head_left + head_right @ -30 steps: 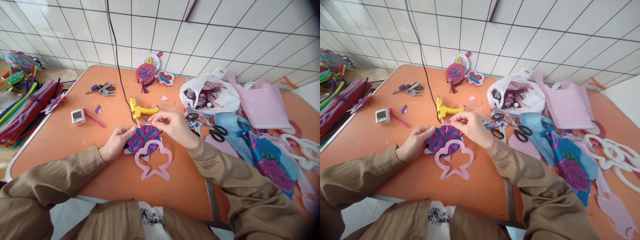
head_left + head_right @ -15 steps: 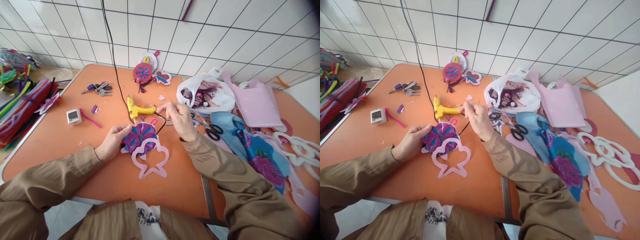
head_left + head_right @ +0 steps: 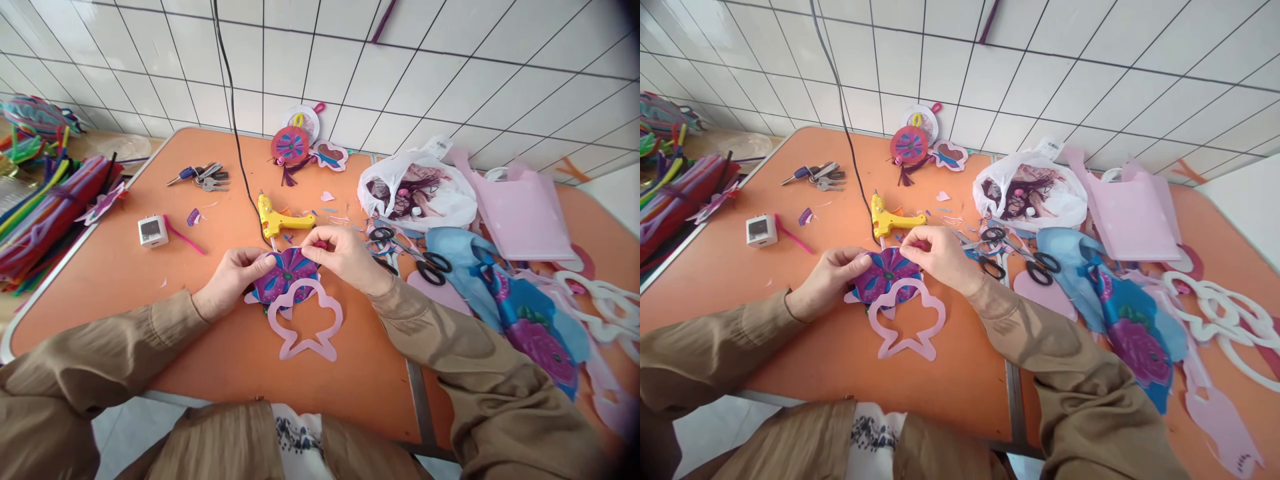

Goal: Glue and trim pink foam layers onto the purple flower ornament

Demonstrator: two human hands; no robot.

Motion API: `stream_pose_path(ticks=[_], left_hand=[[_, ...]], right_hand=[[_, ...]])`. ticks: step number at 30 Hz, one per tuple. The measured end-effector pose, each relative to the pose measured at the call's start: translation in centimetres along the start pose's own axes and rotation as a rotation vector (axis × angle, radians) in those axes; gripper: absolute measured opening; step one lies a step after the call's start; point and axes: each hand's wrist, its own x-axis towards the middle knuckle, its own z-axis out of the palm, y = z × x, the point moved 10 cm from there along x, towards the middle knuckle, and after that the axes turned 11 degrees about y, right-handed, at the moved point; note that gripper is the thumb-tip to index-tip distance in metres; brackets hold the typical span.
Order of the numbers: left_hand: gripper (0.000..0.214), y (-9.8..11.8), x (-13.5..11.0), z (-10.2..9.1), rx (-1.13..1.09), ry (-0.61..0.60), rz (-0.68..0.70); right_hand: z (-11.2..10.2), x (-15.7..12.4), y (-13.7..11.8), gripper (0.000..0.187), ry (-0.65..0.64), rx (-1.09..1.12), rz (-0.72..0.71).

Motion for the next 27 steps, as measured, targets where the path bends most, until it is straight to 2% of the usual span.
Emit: stream_pose_path(ticks=[7,14,21,27], left_hand=[[0.045,0.0,-0.1,0.3,-0.007,0.012,-0.027],[0.045,0.0,-0.1,0.4,-0.007,-0.005,-0.054],[0.048,-0.2,0.3,-0.5,-0.024,0.053,-0.08],[0.043,-0.1,0.5,-0.3,-0.044,0.036,-0.095]], right_hand=[[0.8,-0.4,-1.3,0.019,-0.03,-0.044,-0.106],[1.3,-0.4,-0.6,0.019,-0.06,0.009,-0.076],[1.6,-0.4,-0.5,0.021,-0.066,0.015,-0.072],[0.7,-0.2,0.3,0.022,0.007,0.086,-0.007]])
